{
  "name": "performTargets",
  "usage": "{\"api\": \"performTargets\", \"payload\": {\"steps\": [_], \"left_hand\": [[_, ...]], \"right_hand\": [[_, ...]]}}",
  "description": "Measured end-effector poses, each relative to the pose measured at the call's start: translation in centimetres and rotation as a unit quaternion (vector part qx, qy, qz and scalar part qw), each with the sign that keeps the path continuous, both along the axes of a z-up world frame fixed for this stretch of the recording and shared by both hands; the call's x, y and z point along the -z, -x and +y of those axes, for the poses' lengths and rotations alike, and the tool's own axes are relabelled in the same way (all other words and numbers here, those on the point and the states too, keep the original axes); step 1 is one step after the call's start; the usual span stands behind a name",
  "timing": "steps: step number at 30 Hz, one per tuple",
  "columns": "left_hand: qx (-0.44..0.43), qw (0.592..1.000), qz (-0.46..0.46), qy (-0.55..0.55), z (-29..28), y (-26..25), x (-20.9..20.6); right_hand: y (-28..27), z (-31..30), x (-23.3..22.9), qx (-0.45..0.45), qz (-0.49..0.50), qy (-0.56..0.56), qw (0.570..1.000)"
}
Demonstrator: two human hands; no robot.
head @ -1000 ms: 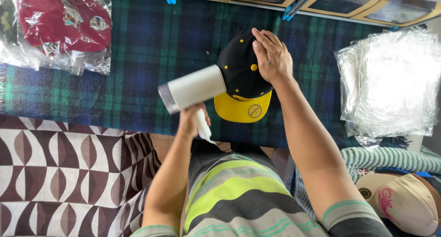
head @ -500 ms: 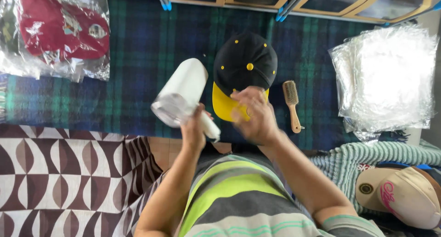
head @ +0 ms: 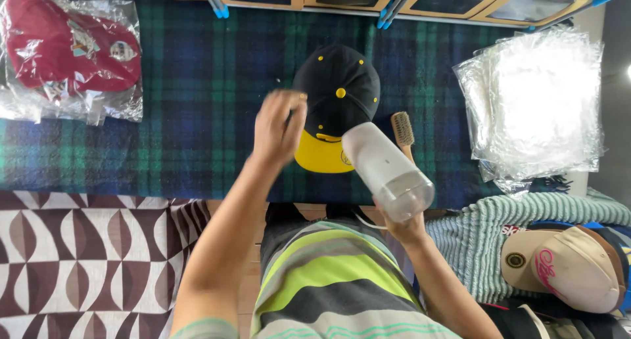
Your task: The person prepares a baseball cap for packaging by brushing it with a small brush and using a white handheld device, then places the cap inside a clear plastic bag.
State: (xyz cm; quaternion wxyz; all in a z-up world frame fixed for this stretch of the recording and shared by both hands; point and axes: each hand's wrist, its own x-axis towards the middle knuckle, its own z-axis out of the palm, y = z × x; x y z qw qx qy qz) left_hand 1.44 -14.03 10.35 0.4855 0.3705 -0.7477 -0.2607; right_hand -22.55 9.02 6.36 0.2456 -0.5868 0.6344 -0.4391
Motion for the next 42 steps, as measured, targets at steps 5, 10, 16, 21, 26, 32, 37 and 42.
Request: {"api": "performTargets", "payload": {"steps": [5, 10, 16, 21, 26, 32, 37, 42], "left_hand": [[0.069, 0.965, -0.164, -0.191, -9.3, 4.2, 0.8], [0.069, 0.927, -0.146, -0.339, -10.8, 5.5, 2.7], [0.096, 0.891, -0.105, -0.431, -10.3, 5.5, -1.2], [0.098, 0.899, -0.121, -0.409, -10.4, 5.6, 0.0], [0.090, 0.889, -0.120, -0.433, -10.2, 5.1, -1.0], [0.092, 0.888, -0.118, -0.435, -10.0, 5.5, -0.8], [0.082, 0.889, -0.121, -0.434, -10.2, 5.5, -0.9], [0.081, 0.894, -0.063, -0.436, -10.1, 5.1, -0.2]], "right_hand": [[-1.5, -1.4, -3.0, 0.047, 0.052, -0.024, 0.997], [-1.7, -6.6, -7.3, 0.053, 0.013, -0.056, 0.997], [0.0, -3.9, -4.1, 0.001, 0.026, -0.053, 0.998], [-1.5, -3.3, -5.1, -0.014, 0.158, 0.033, 0.987], [-2.1, -6.5, -6.9, -0.012, 0.140, 0.041, 0.989], [-0.3, -0.6, 2.3, 0.014, 0.226, 0.112, 0.968], [-0.6, -5.4, -2.0, 0.152, -0.166, -0.132, 0.965], [2.8, -3.6, -2.9, 0.203, -0.243, -0.230, 0.920]]}}
